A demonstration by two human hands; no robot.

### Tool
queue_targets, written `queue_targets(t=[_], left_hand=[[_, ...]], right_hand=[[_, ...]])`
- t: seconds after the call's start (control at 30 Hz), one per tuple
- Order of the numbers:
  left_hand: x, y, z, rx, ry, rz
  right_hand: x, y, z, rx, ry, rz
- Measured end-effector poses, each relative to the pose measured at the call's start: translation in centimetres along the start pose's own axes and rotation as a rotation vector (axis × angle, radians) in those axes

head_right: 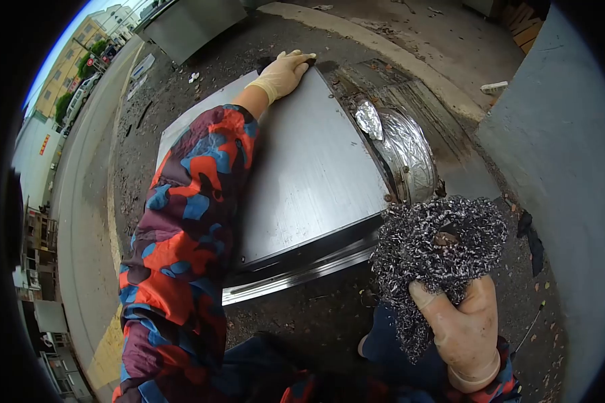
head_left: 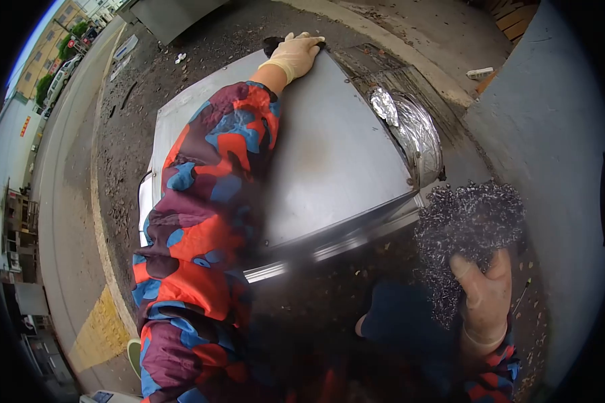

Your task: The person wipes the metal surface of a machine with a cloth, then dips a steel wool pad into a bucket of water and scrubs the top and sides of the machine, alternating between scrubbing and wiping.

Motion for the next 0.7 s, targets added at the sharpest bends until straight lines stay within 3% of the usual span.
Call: queue_targets(t=[0.03,0.17,0.3,0.37,0.47,0.6,0.7], left_hand=[[0.4,-0.9,-0.4,0.126,-0.094,0.032],[-1.3,-4.3,-4.9,0.242,-0.02,-0.025],[-2.2,5.9,-6.1,-0.235,0.055,0.25],[-3.6,10.0,-8.3,-0.396,0.051,0.228],[-3.2,16.1,-9.6,-0.244,-0.055,0.176],[-5.1,18.3,-13.7,-0.368,-0.028,0.297],[-6.2,17.9,-16.8,-0.356,-0.002,0.301]], right_hand=[[0.3,0.2,0.0,-0.012,0.016,0.007],[1.2,0.5,-0.3,-0.019,0.043,-0.035],[0.5,0.4,-0.8,-0.028,0.047,-0.109],[0.2,0.5,-0.9,-0.037,0.04,-0.085],[-0.6,0.5,-1.2,-0.054,0.007,-0.007],[-1.5,1.5,-1.6,-0.112,0.052,-0.114],[-1.9,1.9,-2.1,-0.124,0.033,-0.077]])
Point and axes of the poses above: each hand's wrist, its own z-axis towards the middle knuckle, its own x-axis out of the palm, y = z × x, the point moved 8 cm from there along z, towards the middle knuckle, and after that the axes turned 3 degrees about y, right-handed, at the moved point
